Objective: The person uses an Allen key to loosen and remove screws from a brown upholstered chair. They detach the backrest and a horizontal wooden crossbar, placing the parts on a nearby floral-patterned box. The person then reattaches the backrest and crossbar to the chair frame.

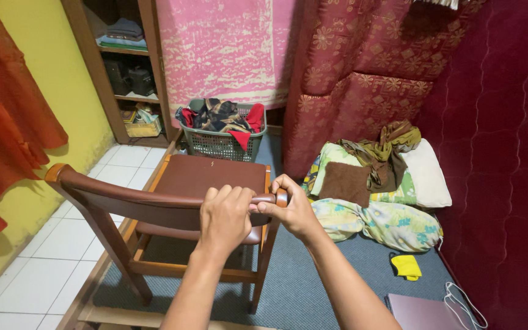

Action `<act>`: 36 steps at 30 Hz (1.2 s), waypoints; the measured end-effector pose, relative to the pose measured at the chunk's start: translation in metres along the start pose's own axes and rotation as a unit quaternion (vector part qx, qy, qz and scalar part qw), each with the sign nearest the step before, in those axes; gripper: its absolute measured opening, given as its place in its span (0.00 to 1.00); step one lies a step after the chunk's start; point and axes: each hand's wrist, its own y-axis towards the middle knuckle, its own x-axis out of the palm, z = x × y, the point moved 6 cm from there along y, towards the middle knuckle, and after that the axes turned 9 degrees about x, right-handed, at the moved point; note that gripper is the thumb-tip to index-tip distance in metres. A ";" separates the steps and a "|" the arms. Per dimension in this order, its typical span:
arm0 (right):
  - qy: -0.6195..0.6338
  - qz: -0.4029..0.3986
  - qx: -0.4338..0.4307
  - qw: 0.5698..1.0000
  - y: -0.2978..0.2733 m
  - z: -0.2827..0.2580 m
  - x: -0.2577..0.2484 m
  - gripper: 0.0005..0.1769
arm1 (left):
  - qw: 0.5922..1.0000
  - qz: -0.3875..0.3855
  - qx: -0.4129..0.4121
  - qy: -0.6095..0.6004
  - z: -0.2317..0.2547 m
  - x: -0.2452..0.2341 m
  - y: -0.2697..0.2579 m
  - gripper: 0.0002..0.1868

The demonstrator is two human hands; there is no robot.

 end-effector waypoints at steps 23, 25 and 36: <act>-0.193 0.174 -0.015 0.965 -0.016 0.000 0.013 0.30 | 0.997 -0.025 -0.022 0.063 -0.001 0.010 0.002 0.15; -0.205 0.180 -0.025 0.962 -0.016 -0.004 0.014 0.30 | 0.998 -0.014 -0.022 0.052 -0.001 0.008 0.003 0.16; -0.411 0.239 -0.213 0.854 -0.046 -0.064 0.037 0.37 | 0.999 0.021 -0.027 -0.034 -0.011 -0.026 -0.015 0.24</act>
